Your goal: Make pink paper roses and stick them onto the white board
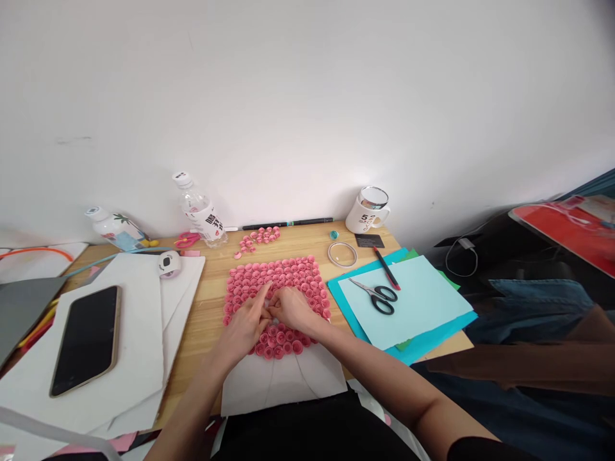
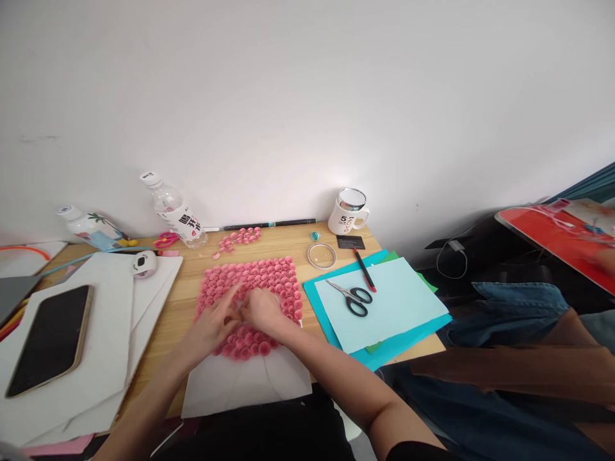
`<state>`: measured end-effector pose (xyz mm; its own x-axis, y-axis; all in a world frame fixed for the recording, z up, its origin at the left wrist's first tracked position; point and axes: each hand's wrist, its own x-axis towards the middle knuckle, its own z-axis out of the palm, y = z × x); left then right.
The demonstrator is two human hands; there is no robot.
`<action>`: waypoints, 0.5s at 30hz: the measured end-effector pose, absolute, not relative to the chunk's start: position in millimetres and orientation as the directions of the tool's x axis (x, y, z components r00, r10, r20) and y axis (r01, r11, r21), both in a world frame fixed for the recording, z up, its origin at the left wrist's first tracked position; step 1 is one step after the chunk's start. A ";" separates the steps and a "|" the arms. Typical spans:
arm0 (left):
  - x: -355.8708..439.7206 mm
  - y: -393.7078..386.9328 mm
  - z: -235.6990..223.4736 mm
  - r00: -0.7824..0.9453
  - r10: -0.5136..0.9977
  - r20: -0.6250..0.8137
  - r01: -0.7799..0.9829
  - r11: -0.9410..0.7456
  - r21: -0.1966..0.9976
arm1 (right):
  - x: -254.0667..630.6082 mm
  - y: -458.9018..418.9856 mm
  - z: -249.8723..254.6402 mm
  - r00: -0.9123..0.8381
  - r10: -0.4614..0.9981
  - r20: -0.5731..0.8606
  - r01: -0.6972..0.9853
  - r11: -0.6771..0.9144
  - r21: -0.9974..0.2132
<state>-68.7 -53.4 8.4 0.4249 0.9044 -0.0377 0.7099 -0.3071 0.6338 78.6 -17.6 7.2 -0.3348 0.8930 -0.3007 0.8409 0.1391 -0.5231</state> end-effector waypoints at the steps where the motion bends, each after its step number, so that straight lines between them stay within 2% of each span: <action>1: -68.3 -53.3 8.9 0.417 0.908 -0.048 0.719 -0.298 0.628 | 78.5 -17.6 6.5 -0.338 0.893 -0.297 0.840 0.145 -0.523; 5: -64.9 -52.4 14.6 0.403 0.910 -0.093 0.768 -0.281 0.576 | 78.1 -17.6 4.6 -0.341 0.898 -0.279 0.841 0.158 -0.518; 10: -60.0 -52.7 27.0 0.475 0.878 -0.069 0.790 -0.390 0.473 | 77.6 -18.3 6.0 -0.321 0.908 -0.268 0.852 0.154 -0.500; 15: -62.0 -54.9 34.2 0.517 0.855 -0.050 0.772 -0.440 0.459 | 78.5 -21.5 8.5 -0.297 0.924 -0.241 0.864 0.153 -0.480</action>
